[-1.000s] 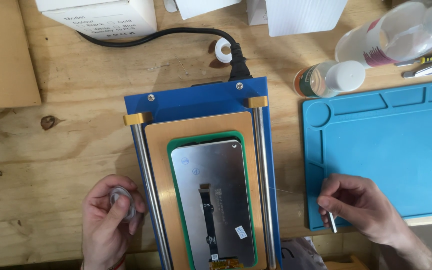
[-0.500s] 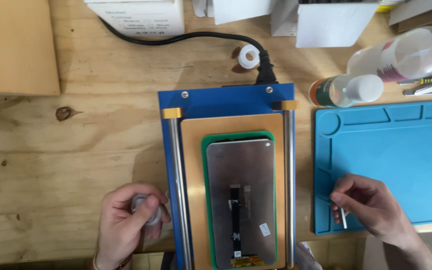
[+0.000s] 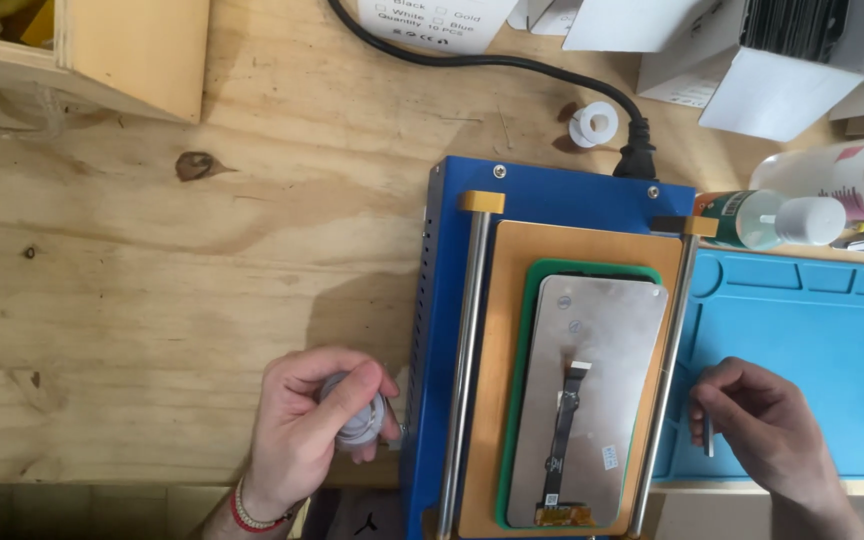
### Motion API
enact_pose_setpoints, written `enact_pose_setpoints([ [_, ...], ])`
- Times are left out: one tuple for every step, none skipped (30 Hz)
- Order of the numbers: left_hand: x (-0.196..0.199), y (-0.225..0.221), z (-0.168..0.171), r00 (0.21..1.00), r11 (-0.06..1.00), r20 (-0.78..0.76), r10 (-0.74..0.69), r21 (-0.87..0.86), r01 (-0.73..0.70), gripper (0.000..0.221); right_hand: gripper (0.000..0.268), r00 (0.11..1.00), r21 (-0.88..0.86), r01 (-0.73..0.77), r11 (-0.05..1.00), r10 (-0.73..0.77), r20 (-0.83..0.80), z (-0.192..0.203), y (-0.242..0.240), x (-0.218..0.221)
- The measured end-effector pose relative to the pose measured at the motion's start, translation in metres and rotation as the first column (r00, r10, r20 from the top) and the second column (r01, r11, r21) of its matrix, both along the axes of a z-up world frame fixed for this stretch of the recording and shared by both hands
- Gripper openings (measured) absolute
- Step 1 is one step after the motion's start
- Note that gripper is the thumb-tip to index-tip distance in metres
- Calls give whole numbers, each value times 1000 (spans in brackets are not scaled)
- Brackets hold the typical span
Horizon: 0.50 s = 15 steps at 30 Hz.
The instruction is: Separating a mobile phone screen from its frame using a cutting wire and a heating separator machine
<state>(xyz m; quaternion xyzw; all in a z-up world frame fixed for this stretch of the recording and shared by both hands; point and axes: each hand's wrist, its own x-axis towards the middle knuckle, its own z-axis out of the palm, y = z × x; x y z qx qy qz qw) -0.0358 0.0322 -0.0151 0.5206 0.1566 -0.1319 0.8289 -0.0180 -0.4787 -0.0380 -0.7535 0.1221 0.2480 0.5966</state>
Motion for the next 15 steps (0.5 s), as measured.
enact_pose_setpoints([
  [-2,1,0,1000,1000,-1,5,-5,-5,29,16,1000,-5,-5,1000,5,-1,1,1,1],
  [-4,2,0,998,1000,-58,10,-20,-11,30,16,1000,-6,-13,1000,13,6,2,2,2],
  [-6,2,0,993,999,-116,12,-33,-16,32,16,1000,-5,-20,1000,20,13,3,3,2],
  [-8,3,0,993,999,-117,16,-37,-20,32,16,1000,-9,-24,1000,24,12,5,6,3],
  [-10,3,-1,991,999,-130,17,-36,-22,32,16,1000,3,-25,1000,25,18,7,9,5],
  [-13,4,-1,989,999,-144,19,-35,-24,33,17,999,15,-27,1000,26,24,9,12,7],
  [-15,4,-2,989,999,-144,22,-36,-27,33,17,999,14,-30,999,29,24,9,13,9],
  [-17,5,-2,986,999,-166,28,-19,-32,33,17,998,32,-45,998,44,34,10,15,10],
  [-19,5,-2,981,999,-189,34,-3,-35,33,17,997,50,-60,997,58,44,10,16,12],
  [-21,5,-3,981,999,-189,36,-4,-37,33,17,997,50,-62,997,60,43,11,17,13],
  [-24,5,-4,981,999,-187,44,-20,-48,34,18,997,37,-63,997,62,43,11,18,14],
  [-26,5,-5,981,998,-186,52,-36,-59,34,18,997,24,-64,998,63,43,12,19,16],
  [-28,5,-5,981,998,-186,53,-36,-61,34,18,997,24,-65,998,64,43,12,19,18],
  [-31,5,-6,981,996,-183,59,-55,-70,33,17,996,48,-75,996,73,43,13,20,19],
  [-34,5,-6,981,994,-180,65,-75,-79,32,16,996,73,-85,994,82,43,13,20,21],
])
